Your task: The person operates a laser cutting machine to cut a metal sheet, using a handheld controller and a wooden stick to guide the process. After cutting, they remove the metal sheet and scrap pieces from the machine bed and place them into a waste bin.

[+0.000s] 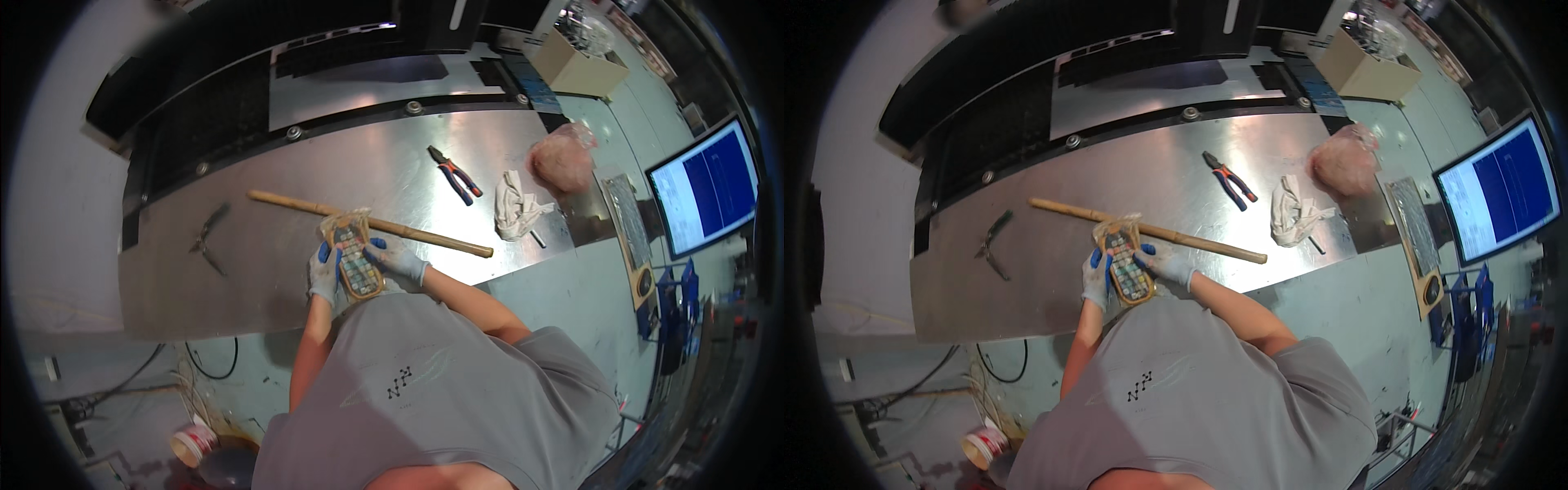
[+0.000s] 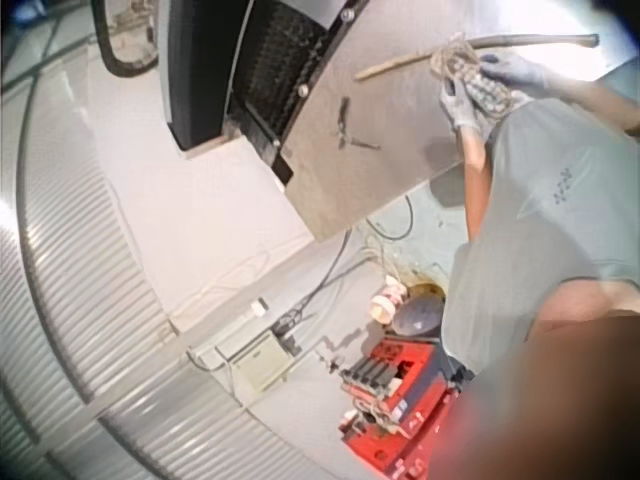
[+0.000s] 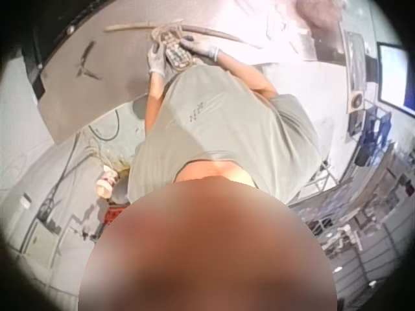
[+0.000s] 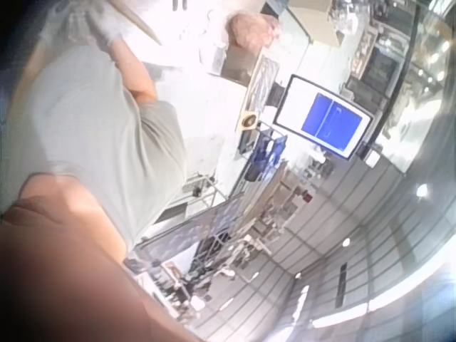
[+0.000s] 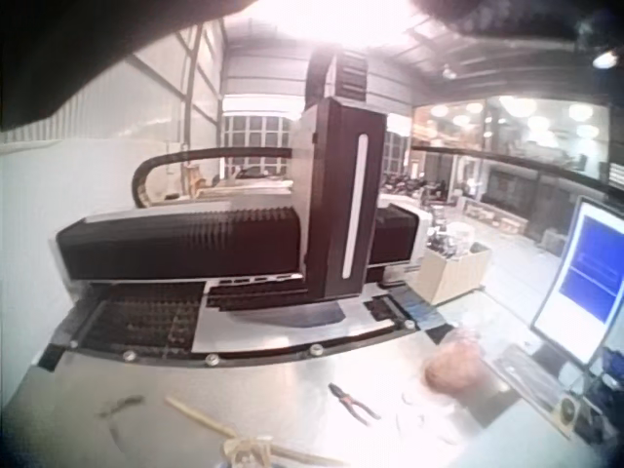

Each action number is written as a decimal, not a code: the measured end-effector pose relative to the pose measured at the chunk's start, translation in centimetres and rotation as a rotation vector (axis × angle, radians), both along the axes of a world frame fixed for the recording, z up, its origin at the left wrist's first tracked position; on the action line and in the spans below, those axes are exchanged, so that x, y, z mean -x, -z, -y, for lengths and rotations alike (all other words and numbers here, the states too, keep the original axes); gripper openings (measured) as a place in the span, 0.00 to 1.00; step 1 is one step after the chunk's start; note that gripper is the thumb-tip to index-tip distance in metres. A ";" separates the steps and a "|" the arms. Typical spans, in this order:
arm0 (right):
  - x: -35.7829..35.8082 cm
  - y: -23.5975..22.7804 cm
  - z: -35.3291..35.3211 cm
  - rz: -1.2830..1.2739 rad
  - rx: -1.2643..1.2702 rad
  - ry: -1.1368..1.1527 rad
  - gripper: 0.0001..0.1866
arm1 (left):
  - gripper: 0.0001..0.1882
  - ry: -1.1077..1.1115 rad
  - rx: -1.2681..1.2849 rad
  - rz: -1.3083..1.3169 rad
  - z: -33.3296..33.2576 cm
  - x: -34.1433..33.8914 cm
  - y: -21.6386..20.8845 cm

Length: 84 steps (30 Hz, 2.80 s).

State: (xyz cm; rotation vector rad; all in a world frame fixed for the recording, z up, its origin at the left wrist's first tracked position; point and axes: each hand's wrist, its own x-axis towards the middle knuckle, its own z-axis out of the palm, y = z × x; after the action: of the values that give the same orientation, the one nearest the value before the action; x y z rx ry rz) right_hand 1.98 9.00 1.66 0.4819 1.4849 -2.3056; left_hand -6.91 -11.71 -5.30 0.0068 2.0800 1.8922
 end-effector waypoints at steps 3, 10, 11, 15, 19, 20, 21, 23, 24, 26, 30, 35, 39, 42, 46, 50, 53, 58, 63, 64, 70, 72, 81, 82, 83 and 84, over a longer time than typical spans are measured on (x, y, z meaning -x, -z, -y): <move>-0.2 0.7 -0.6 0.042 -0.004 -0.032 0.19 | 0.20 0.027 -0.119 0.055 0.0 -0.1 0.2; 0.8 3.0 -1.0 -0.239 -0.422 -0.088 0.27 | 0.19 0.018 -0.021 0.004 0.0 -0.4 -0.4; 0.8 3.1 -1.0 -0.272 -0.398 -0.068 0.26 | 0.18 0.019 -0.124 0.070 -0.1 -0.5 -0.5; 0.6 3.2 -1.1 -0.206 -0.423 -0.074 0.25 | 0.18 0.022 -0.104 0.017 -0.2 -0.5 -0.6; 0.8 3.0 -1.4 -0.269 -0.515 -0.099 0.25 | 0.18 0.037 -0.076 -0.022 0.0 -0.2 0.0; 0.9 3.0 -1.4 -0.322 -0.589 -0.104 0.25 | 0.19 0.037 -0.084 0.009 0.1 -0.2 0.2; 0.9 3.0 -1.4 -0.326 -0.601 -0.098 0.25 | 0.19 0.062 -0.122 -0.015 0.2 -0.1 0.4; 0.7 3.0 -1.4 -0.336 -0.625 -0.086 0.25 | 0.18 0.065 -0.122 0.012 0.3 0.0 0.7; 0.7 2.9 -1.4 -0.316 -0.589 -0.077 0.25 | 0.18 0.079 -0.134 -0.014 0.3 0.0 0.7; 0.5 2.8 -1.2 -0.281 -0.507 -0.067 0.25 | 0.18 0.068 -0.104 0.004 0.4 0.0 0.7; 0.6 2.2 -1.1 -0.241 -0.464 -0.065 0.25 | 0.18 0.078 -0.109 -0.013 0.3 -0.1 0.2; 0.4 1.0 -1.2 0.001 -0.248 -0.148 0.24 | 0.18 0.009 -0.149 0.065 -0.1 -0.4 -0.3; 0.0 -0.3 -0.6 -0.110 -0.147 -0.019 0.18 | 0.18 0.024 -0.144 0.027 -0.1 -0.4 -0.1; -0.3 -1.1 -0.1 -0.031 0.043 0.022 0.17 | 0.19 0.002 -0.027 0.012 0.1 -0.2 -0.1; -0.1 -1.4 0.0 0.010 0.065 0.021 0.17 | 0.17 0.025 -0.080 0.037 0.2 -0.1 -0.2; 0.0 -0.7 -0.1 0.020 0.046 -0.020 0.18 | 0.17 0.011 0.019 0.069 0.0 -0.1 0.3; 0.0 -0.4 0.0 0.038 0.034 0.010 0.19 | 0.19 0.019 -0.046 0.060 -0.1 -0.1 1.1; 0.1 -1.0 0.5 0.021 0.089 -0.013 0.19 | 0.19 0.005 0.133 -0.061 0.4 0.2 1.9; 0.1 -1.4 0.2 0.038 0.027 -0.022 0.17 | 0.21 0.026 0.082 -0.050 0.7 0.2 3.1; 0.1 -1.4 0.1 0.061 0.055 -0.031 0.17 | 0.22 0.033 0.054 -0.007 0.7 0.3 3.5; 0.1 -1.3 0.1 0.062 0.057 -0.020 0.17 | 0.17 -0.034 0.175 0.004 0.6 0.6 4.5; 0.2 -1.4 0.1 0.026 -0.008 -0.031 0.16 | 0.17 0.003 0.067 -0.043 0.5 0.5 3.7; 0.2 -1.5 0.4 0.086 0.013 0.003 0.15 | 0.18 0.045 0.099 -0.043 0.3 0.0 0.0; 0.2 -1.4 0.4 0.082 0.027 -0.005 0.15 | 0.19 0.047 0.112 0.002 0.3 0.0 0.1; 0.3 -1.3 0.4 0.094 0.032 0.006 0.15 | 0.19 0.048 0.084 -0.042 0.3 0.0 0.3; 0.4 -1.3 0.3 0.108 0.048 0.014 0.15 | 0.18 0.052 0.076 -0.050 0.3 0.1 0.4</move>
State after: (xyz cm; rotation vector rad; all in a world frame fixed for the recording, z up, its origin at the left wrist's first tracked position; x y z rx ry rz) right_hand 1.60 8.65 2.92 0.5949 1.3766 -2.2824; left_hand -7.02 -12.02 -5.74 0.0905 2.1613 1.7991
